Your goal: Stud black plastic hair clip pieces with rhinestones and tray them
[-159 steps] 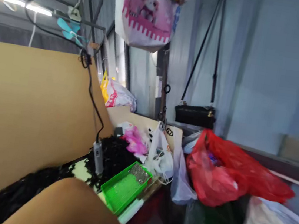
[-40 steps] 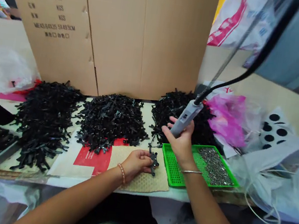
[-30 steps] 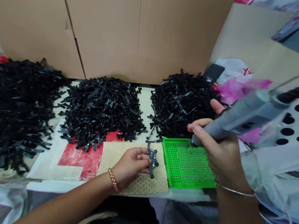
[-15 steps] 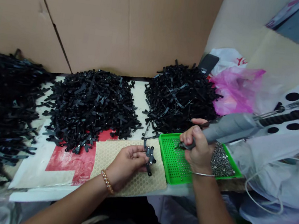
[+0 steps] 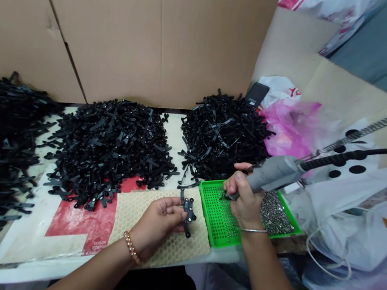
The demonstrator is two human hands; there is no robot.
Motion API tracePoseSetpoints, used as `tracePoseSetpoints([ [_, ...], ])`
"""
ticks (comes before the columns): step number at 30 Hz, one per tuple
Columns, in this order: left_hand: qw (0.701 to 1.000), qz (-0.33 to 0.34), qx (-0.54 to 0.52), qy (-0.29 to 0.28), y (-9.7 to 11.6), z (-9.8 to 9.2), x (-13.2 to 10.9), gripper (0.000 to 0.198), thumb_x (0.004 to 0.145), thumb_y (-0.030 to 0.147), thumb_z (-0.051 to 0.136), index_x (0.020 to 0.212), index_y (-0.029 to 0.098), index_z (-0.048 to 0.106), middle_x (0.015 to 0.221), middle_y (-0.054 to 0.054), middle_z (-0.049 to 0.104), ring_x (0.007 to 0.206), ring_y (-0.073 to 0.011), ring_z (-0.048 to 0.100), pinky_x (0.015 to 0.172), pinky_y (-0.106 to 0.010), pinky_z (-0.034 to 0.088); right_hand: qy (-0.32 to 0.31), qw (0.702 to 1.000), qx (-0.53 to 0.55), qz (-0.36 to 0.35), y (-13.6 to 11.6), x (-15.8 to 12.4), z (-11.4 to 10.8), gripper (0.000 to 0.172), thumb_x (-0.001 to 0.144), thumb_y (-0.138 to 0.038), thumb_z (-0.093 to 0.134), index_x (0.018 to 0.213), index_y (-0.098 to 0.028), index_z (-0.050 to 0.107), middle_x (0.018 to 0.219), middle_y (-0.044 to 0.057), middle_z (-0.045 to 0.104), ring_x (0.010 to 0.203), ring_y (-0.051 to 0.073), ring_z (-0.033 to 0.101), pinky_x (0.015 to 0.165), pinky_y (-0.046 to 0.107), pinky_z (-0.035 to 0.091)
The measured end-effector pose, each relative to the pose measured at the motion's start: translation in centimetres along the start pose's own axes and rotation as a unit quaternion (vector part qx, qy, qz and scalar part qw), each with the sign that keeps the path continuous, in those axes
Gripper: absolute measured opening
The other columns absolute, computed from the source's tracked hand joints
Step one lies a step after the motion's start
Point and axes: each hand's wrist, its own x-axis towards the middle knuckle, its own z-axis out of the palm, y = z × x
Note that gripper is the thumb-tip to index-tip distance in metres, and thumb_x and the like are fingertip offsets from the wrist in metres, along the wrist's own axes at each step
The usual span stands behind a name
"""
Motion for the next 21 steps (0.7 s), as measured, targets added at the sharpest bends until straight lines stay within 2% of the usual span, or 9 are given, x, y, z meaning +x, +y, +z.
tracePoseSetpoints([
  [7,1.000,0.000,0.005,-0.001,0.01,0.07,-0.09,0.055,0.054,0.031,0.085,0.099,0.009,0.064,0.079,-0.006,0.067,0.067,-0.0127,0.060,0.063,-0.026,0.051,-0.006,1.000,0.006,0.012,0.36,-0.06,-0.16,0.020,0.081,-0.031,0.064,0.094,-0.020,0.054,0.048,-0.009,0.043,0.041,0.009,0.040,0.045,0.023,0.036],
  [21,1.000,0.006,0.013,-0.001,0.08,0.18,-0.14,0.053,0.055,0.029,0.085,0.099,0.008,0.064,0.080,-0.007,0.067,0.068,-0.0122,0.059,0.062,-0.024,0.051,-0.039,0.999,-0.026,-0.005,0.94,-0.27,-0.51,0.020,0.085,-0.031,0.062,0.099,-0.021,0.052,0.051,-0.009,0.045,0.044,0.010,0.043,0.046,0.023,0.037],
])
